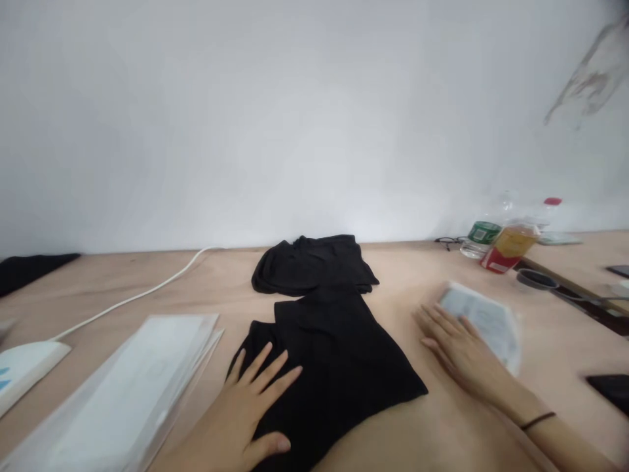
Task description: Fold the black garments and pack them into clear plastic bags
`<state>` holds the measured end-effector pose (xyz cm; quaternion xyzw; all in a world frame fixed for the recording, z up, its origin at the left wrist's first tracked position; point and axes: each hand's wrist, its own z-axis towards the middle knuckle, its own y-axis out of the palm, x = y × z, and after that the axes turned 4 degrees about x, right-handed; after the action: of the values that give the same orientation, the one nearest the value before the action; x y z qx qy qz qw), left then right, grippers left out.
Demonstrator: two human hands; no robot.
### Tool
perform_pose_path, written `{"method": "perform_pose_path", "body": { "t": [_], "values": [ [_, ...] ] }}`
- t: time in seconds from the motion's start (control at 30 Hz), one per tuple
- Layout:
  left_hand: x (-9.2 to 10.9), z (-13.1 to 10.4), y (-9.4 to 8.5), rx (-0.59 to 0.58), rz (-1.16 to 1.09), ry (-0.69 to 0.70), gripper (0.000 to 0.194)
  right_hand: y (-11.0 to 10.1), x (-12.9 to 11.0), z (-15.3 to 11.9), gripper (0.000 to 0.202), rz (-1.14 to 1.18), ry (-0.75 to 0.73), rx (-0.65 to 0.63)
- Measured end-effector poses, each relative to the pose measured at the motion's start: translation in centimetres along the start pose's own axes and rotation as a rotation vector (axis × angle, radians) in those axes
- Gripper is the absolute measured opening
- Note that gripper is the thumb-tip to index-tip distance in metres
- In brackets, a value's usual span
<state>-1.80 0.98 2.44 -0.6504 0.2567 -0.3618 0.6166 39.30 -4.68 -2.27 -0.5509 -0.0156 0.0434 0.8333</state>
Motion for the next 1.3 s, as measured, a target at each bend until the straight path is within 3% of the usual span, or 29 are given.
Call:
{"method": "perform_pose_path", "body": {
  "t": [0.07,0.17,0.23,0.3,0.43,0.53,0.63,0.73,0.83,1.03,1.13,1.2,1.3],
  "values": [
    [0.1,-0.4,-0.2,-0.019,-0.037,0.054,0.077,-1.0,-1.6,0.9,0.052,0.046,-0.068,-0.023],
    [-0.6,-1.4,-0.9,-0.010,-0.039,0.049,0.074,-2.2,-5.2,1.6,0.058,0.197,-0.207,-0.160],
    [-1.5,-1.6,-1.4,0.025,-0.035,-0.020,0.066,-2.6,-6.5,2.1,0.047,0.278,-0.175,-0.187],
    [-2.4,-0.6,-2.0,0.118,-0.065,-0.128,0.054,-2.9,-6.6,3.4,0.035,0.375,-0.061,-0.129],
    [-4.0,5.3,-3.0,0.329,-0.214,-0.356,0.040,-2.0,-5.3,8.1,0.031,0.650,0.095,-0.059],
    [-5.4,10.3,-2.4,0.271,-0.305,-0.420,0.040,0.2,-4.7,11.5,0.036,0.720,0.109,-0.138],
    [-6.7,12.7,-1.0,0.200,-0.402,-0.450,0.033,2.1,-4.4,13.2,0.017,0.773,0.149,-0.205],
    [-7.1,12.4,-0.4,0.223,-0.478,-0.441,0.027,2.6,-4.1,13.2,0.016,0.825,0.188,-0.216],
    [-6.5,10.4,-0.9,0.258,-0.536,-0.367,0.025,1.6,-4.1,11.9,0.020,0.873,0.189,-0.211],
    [-4.7,5.9,-2.6,0.176,-0.464,-0.158,0.026,-1.9,-4.5,7.9,0.018,0.908,-0.001,-0.363],
    [-4.6,6.6,-2.8,0.203,-0.354,-0.182,0.033,-2.0,-4.6,8.1,0.028,0.836,0.037,-0.343],
    [-4.8,8.2,-2.9,0.204,-0.330,-0.227,0.035,-1.4,-4.8,8.9,0.022,0.791,0.073,-0.304],
    [-5.2,10.4,-3.1,0.104,-0.308,-0.242,0.025,-0.6,-5.1,10.2,0.024,0.725,0.057,-0.338]
  ]
}}
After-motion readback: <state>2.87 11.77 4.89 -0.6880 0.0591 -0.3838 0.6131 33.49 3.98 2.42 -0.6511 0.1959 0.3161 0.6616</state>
